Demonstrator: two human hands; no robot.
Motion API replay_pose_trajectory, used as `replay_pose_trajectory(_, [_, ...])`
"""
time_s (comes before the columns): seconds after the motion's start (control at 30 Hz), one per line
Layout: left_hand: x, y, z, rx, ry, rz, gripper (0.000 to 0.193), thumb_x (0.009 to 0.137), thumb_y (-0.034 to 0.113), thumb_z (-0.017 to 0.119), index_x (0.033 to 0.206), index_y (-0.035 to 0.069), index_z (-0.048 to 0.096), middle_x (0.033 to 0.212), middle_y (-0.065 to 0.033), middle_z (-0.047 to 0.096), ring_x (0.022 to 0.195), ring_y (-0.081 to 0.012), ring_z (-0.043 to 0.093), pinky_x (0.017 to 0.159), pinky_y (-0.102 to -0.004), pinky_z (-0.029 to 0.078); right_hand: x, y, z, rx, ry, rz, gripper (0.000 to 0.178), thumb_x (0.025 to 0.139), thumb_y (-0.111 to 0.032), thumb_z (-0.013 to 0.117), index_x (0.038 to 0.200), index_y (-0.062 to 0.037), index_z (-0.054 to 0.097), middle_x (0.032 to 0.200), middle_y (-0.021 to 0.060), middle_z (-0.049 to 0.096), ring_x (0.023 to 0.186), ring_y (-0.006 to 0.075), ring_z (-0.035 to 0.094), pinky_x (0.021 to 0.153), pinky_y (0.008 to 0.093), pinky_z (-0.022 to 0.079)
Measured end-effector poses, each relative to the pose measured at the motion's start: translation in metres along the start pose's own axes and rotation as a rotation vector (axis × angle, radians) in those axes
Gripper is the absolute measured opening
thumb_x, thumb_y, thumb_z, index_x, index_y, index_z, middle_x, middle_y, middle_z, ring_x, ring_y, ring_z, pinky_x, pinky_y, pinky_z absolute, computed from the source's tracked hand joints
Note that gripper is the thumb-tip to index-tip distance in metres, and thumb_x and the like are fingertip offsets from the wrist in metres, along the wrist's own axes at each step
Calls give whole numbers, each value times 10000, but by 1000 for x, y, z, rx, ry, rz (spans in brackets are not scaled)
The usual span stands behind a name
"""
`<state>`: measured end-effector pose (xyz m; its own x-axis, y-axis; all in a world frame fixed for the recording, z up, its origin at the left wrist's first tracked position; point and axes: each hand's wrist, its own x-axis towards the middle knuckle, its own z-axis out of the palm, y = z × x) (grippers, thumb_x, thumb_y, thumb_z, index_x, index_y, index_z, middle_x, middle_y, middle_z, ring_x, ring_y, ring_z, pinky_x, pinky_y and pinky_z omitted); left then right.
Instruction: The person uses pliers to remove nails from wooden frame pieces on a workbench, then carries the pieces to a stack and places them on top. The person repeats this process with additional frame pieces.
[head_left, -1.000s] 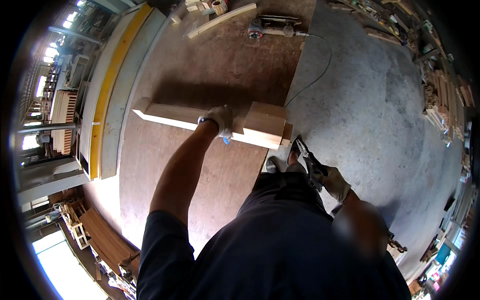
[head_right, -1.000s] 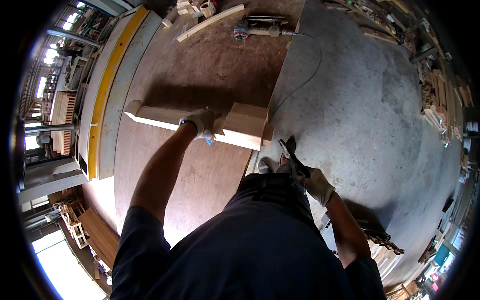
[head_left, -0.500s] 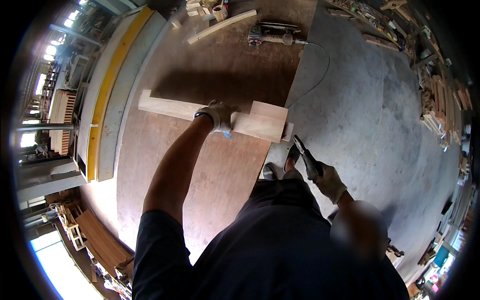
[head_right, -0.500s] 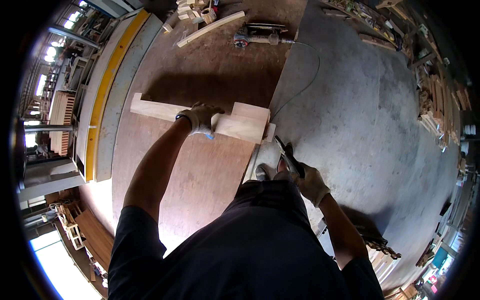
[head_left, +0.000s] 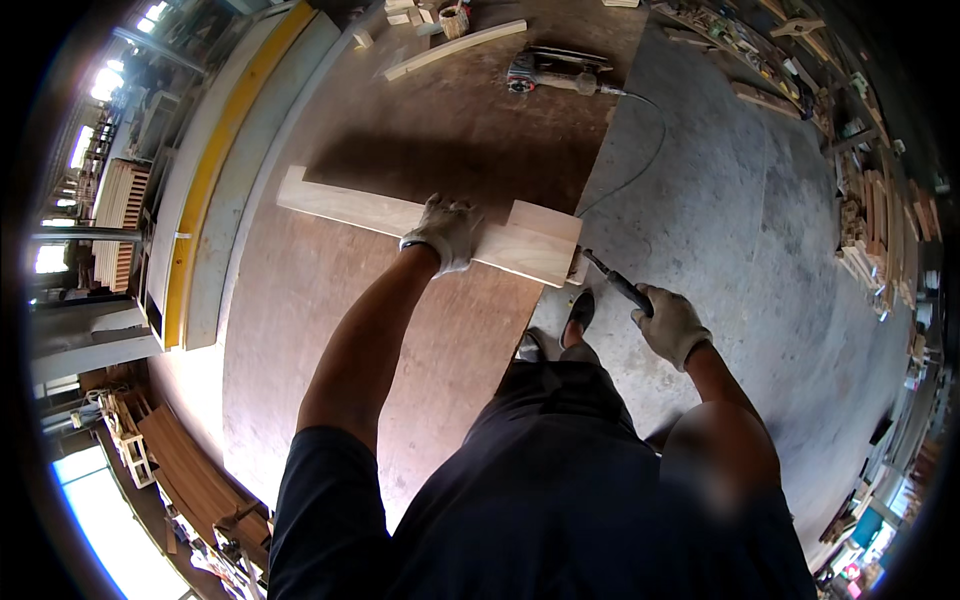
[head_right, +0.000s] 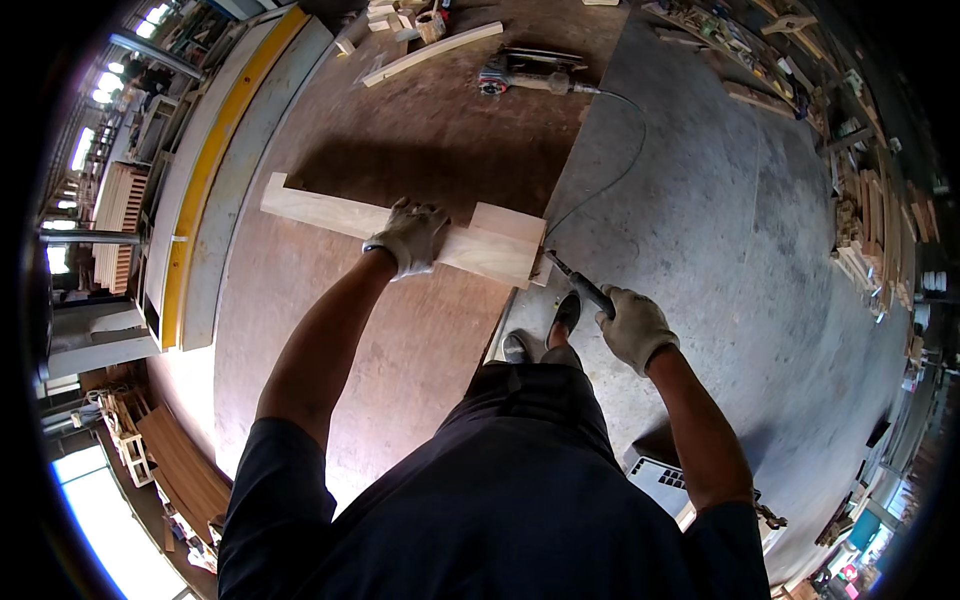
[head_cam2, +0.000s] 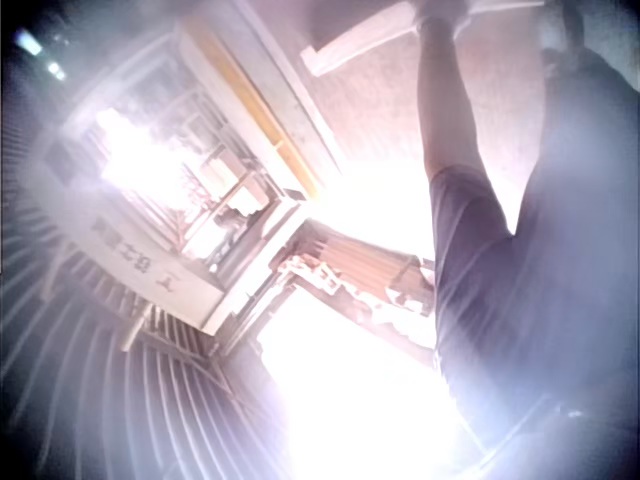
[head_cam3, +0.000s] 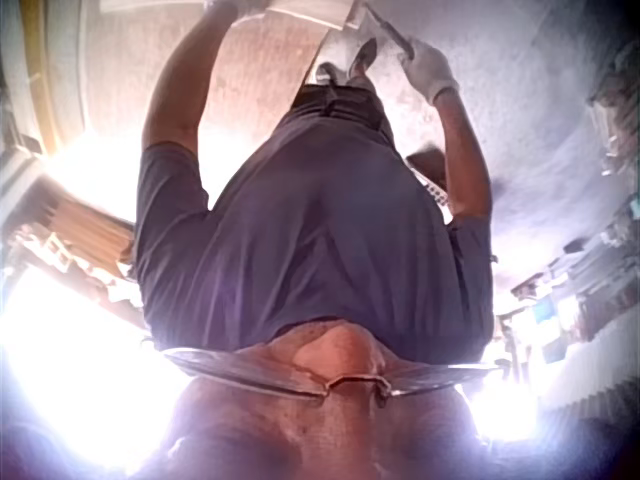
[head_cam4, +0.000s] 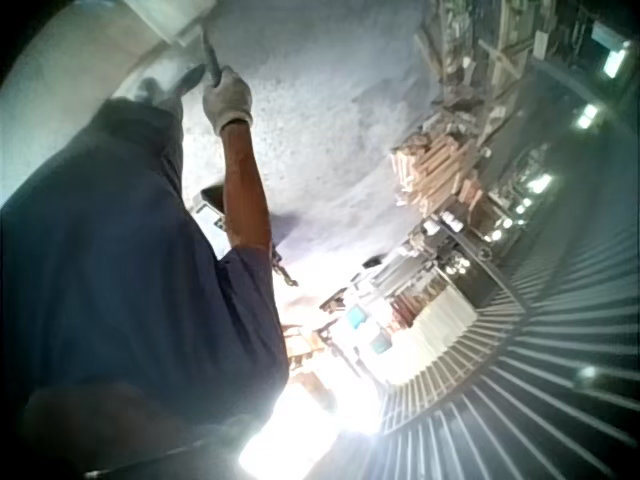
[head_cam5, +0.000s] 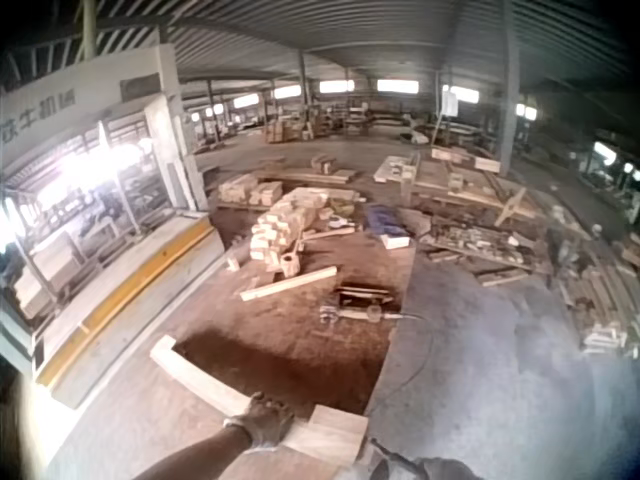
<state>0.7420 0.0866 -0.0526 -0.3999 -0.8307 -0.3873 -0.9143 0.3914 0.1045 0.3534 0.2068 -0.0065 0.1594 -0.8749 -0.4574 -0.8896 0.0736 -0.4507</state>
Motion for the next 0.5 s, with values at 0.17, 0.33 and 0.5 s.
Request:
replay_pose_trajectory(0.17, [3, -1, 5, -22, 29, -9, 541, 819, 146, 687, 1352, 98, 609, 1416, -173, 601, 1378, -372, 519, 1238, -524, 262, 3, -18, -12, -351, 73, -78, 409, 892, -131, 645, 1283, -18, 605, 1132, 206, 700, 1078, 401, 672, 946, 493, 535])
replay_pose_trajectory(0.33, [1, 3, -6, 13, -21, 6, 498, 846, 167, 679, 1337, 105, 624, 1418, -176, 606, 1371, -362, 528, 1227, -520, 275, 8, -35, -26, -713, 96, -160, 463, 915, -129, 606, 1360, -6, 588, 1143, 165, 707, 1057, 326, 681, 921, 454, 536])
replay_pose_trajectory(0.5, [3, -3, 8, -1, 22, -9, 521, 818, 185, 708, 1331, 120, 643, 1425, -164, 605, 1371, -353, 526, 1222, -510, 283, 10, -79, -36, -1113, 76, -142, 478, 989, -168, 550, 1458, -73, 565, 1195, 98, 698, 1090, 252, 654, 883, 404, 520])
